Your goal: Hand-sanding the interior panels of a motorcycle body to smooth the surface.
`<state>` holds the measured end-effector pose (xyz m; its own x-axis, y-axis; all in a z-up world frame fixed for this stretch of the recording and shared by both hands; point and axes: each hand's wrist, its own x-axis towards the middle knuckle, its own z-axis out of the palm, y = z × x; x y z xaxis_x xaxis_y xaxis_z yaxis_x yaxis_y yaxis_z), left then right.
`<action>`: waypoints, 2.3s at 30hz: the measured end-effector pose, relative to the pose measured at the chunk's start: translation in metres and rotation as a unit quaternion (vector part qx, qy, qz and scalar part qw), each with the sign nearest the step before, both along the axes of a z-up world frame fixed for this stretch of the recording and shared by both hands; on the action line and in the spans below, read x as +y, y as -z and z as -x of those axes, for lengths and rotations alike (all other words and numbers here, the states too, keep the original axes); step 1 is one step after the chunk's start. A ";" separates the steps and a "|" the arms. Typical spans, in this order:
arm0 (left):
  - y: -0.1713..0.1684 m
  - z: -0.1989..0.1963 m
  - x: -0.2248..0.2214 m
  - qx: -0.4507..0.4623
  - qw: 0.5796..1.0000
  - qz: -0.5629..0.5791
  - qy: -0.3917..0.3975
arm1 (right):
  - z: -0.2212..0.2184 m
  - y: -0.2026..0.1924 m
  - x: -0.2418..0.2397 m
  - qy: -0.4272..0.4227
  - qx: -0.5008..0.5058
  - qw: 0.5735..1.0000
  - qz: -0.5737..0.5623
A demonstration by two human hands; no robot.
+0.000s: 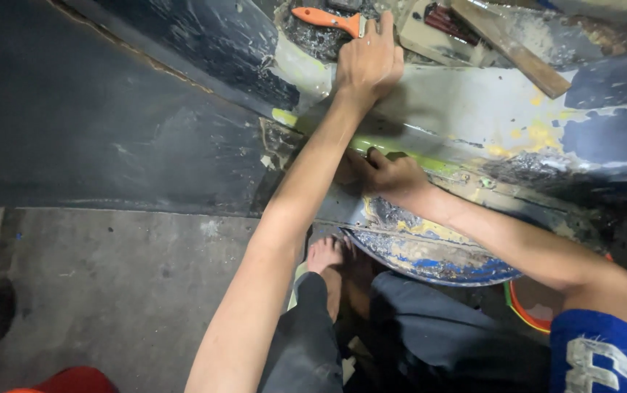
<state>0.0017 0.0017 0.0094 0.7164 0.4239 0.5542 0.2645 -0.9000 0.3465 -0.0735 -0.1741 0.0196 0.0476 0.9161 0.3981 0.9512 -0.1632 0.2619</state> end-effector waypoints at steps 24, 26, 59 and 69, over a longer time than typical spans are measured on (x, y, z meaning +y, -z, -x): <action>-0.006 0.007 -0.001 -0.005 0.998 0.054 0.008 | 0.010 -0.012 0.003 -0.002 0.003 0.995 0.097; 0.000 0.002 -0.001 -0.009 0.999 0.041 -0.013 | 0.004 -0.012 0.004 -0.026 0.020 0.995 0.096; -0.034 0.033 -0.005 -0.015 0.988 0.125 0.094 | -0.022 0.023 0.016 -0.021 -0.002 0.999 0.050; -0.067 0.082 -0.013 0.108 0.981 0.124 0.107 | -0.032 0.053 0.045 -0.059 0.159 0.981 0.089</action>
